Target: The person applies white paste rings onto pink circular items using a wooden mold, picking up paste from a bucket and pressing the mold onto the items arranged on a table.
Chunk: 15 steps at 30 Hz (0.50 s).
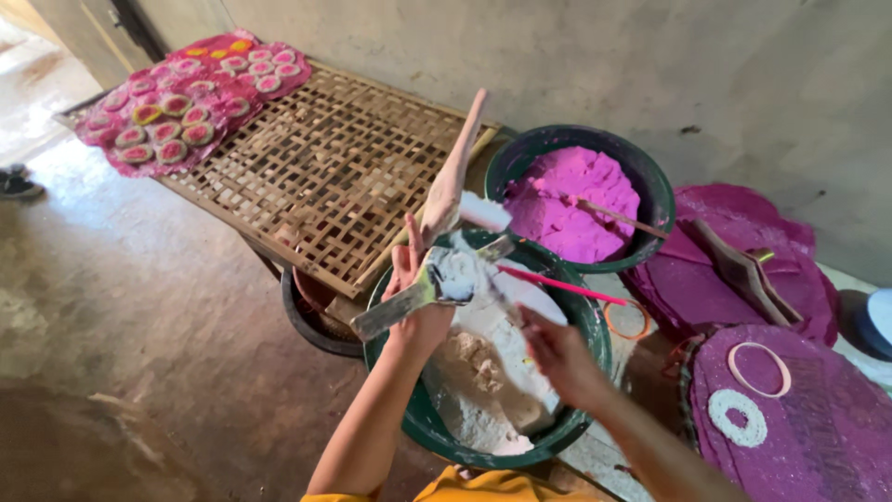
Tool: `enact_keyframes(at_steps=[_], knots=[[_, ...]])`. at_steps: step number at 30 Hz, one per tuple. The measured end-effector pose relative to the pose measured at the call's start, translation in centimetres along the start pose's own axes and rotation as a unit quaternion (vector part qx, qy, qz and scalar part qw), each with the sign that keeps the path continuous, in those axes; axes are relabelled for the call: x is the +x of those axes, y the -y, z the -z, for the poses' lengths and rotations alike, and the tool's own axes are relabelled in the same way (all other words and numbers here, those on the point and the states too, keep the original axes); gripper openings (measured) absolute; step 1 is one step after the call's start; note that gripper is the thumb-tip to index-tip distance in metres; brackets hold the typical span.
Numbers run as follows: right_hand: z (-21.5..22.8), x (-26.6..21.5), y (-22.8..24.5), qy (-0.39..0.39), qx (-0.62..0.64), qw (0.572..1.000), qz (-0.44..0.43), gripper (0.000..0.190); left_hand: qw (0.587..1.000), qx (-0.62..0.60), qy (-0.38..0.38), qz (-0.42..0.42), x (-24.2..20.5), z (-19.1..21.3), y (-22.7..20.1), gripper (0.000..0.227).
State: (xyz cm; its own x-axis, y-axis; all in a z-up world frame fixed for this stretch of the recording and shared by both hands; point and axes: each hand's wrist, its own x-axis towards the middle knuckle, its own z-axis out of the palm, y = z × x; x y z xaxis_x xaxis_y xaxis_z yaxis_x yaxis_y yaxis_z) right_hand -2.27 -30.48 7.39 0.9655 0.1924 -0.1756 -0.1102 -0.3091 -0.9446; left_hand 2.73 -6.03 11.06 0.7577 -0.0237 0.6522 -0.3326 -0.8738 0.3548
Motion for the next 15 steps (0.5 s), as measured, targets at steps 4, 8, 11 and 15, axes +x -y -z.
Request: enact_keyframes(at_steps=[4,8,11,15], knots=[[-3.7,-1.8,-0.4,0.02,-0.043,0.995,0.087,0.042,0.976,0.078,0.171,0.111,0.1,-1.9,1.6,0.089],[-1.2,-3.2,1.3,0.104,-0.055,0.993,0.007,0.045,0.982,-0.066,0.086,0.155,-0.8,-1.1,4.6,0.095],[0.4,-2.1,2.4,0.046,-0.057,0.997,0.007,0.045,0.944,-0.305,0.025,0.119,-0.7,-1.9,6.0,0.077],[-0.7,-1.6,2.4,0.043,-0.164,0.98,0.101,0.047,0.786,-0.6,-0.01,0.147,-1.7,-5.0,7.1,0.059]])
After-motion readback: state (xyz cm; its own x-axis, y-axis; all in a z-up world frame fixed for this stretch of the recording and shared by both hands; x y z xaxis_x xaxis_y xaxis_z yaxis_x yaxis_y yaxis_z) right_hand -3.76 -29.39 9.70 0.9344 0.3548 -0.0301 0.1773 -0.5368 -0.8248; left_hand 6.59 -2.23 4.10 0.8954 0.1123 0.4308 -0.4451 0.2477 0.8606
